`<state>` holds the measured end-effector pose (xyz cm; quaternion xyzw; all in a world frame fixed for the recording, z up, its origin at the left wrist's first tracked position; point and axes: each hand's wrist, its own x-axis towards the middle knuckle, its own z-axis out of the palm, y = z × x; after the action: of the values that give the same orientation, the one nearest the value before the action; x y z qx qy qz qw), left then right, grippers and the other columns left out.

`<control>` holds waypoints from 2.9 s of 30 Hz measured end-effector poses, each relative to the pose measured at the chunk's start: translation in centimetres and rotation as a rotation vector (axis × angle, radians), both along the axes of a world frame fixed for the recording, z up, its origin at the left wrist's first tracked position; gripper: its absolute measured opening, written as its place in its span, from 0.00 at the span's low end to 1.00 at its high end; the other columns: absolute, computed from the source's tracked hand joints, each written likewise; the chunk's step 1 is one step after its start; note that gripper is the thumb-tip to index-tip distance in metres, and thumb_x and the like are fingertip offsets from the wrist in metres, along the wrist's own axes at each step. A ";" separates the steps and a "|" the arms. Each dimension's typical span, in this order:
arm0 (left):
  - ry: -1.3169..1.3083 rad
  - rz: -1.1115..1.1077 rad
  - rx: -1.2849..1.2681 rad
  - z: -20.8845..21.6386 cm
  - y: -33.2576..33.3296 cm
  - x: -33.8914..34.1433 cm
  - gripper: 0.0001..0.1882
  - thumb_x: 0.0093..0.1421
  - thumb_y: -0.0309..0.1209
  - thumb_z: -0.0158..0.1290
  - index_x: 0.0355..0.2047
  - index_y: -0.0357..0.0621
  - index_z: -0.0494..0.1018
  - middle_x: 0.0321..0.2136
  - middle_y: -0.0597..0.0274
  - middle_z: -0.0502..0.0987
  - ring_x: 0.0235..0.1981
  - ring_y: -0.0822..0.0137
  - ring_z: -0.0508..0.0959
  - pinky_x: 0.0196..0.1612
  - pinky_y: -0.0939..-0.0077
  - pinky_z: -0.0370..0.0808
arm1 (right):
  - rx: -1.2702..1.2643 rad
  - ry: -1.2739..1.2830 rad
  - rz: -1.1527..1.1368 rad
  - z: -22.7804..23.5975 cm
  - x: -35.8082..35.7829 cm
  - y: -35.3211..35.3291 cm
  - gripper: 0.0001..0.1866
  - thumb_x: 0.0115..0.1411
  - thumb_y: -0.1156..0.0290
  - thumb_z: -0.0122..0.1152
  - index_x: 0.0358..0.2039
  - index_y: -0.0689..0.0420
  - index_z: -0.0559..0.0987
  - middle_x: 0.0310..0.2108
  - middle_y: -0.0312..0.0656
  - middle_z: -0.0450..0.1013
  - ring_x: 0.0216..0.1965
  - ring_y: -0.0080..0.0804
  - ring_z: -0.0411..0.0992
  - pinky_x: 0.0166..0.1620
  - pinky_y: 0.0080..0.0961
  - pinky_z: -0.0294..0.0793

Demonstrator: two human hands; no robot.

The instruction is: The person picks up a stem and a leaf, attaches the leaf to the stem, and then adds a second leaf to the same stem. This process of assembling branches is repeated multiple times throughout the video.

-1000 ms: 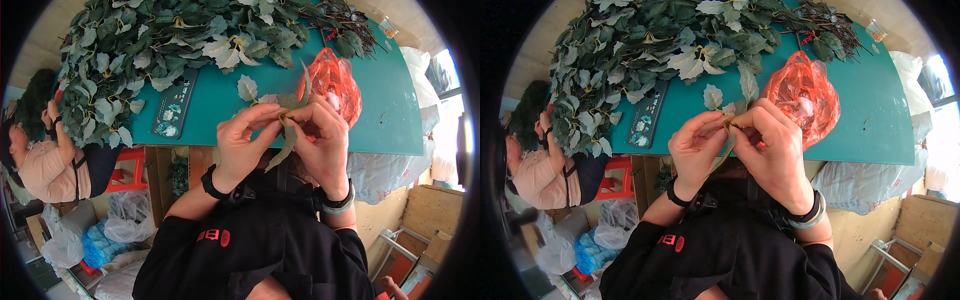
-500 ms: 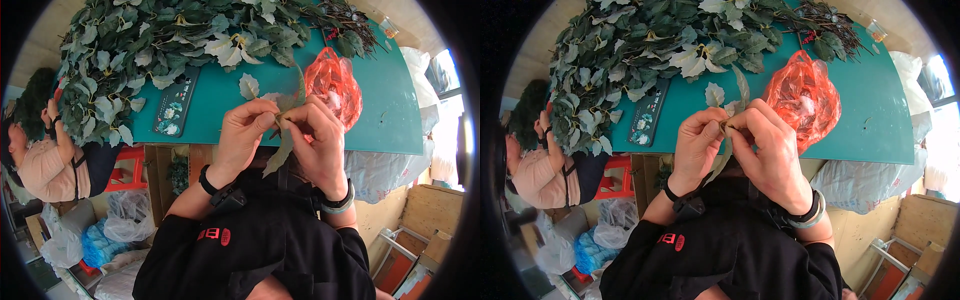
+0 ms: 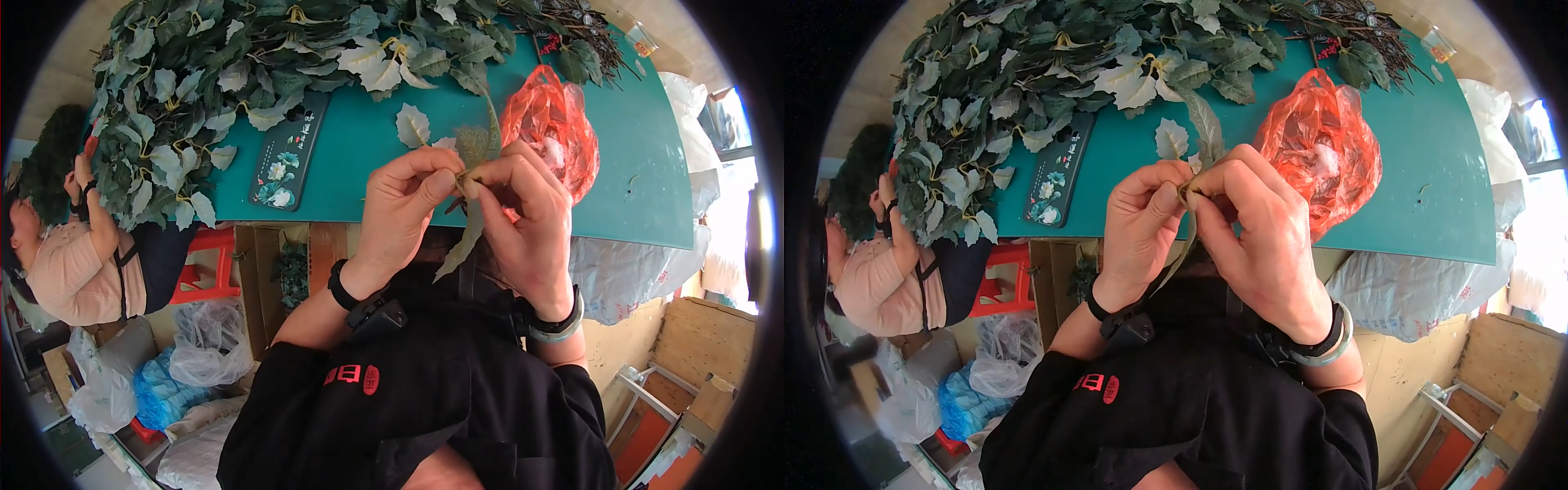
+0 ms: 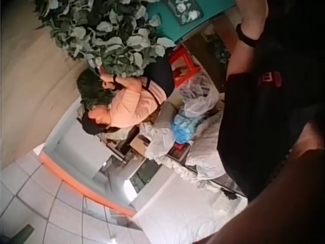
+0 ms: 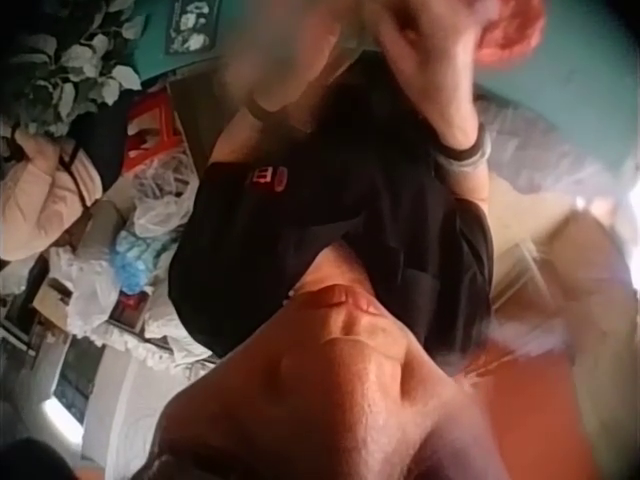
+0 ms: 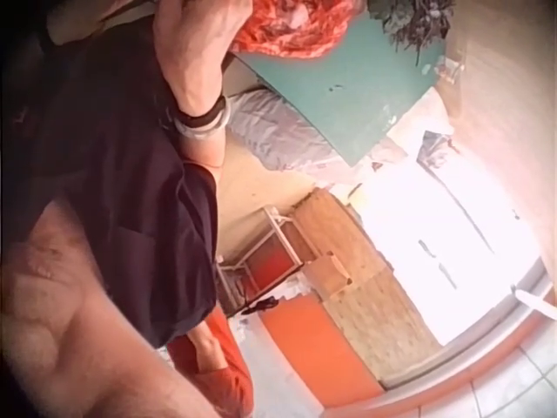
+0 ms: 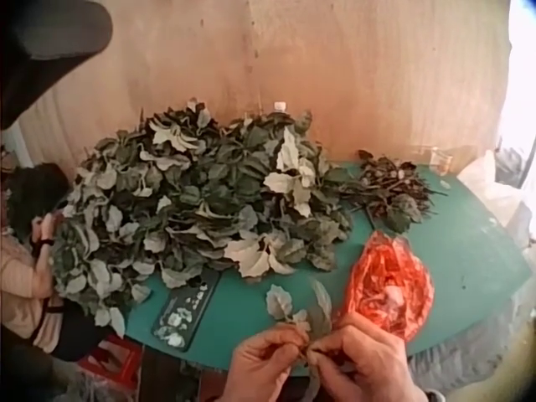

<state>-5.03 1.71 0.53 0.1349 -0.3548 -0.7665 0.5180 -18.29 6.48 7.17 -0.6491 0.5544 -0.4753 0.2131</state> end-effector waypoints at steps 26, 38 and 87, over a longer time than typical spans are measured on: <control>-0.292 0.138 -0.278 0.5 -0.2 1.2 0.05 0.58 0.24 0.55 0.35 0.35 0.75 0.37 0.61 0.74 0.35 0.75 0.74 0.38 0.83 0.72 | 0.176 -0.270 0.045 -1.0 -0.2 0.0 0.05 0.53 0.86 0.55 0.28 0.64 0.70 0.28 0.34 0.68 0.28 0.15 0.68 0.29 0.12 0.67; -0.445 0.225 -0.394 1.6 -0.7 0.7 0.07 0.55 0.22 0.58 0.35 0.37 0.77 0.35 0.62 0.75 0.31 0.73 0.75 0.33 0.83 0.72 | 0.305 -0.557 -0.023 0.3 -1.1 -0.4 0.10 0.52 0.79 0.61 0.25 0.62 0.67 0.18 0.30 0.67 0.20 0.10 0.65 0.21 0.12 0.63; -1.730 1.259 -0.315 -7.6 8.1 27.0 0.15 0.59 0.21 0.51 0.47 0.37 0.71 0.43 0.53 0.72 0.42 0.62 0.74 0.45 0.71 0.71 | 0.380 0.874 -0.256 -3.6 -23.8 -19.3 0.15 0.49 0.61 0.58 0.24 0.63 0.78 0.22 0.50 0.75 0.26 0.44 0.75 0.31 0.36 0.74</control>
<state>21.94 9.79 -7.10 0.7203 -0.5616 0.0466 0.4043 -42.05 -12.86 3.54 -0.6642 0.7440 -0.0712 0.0150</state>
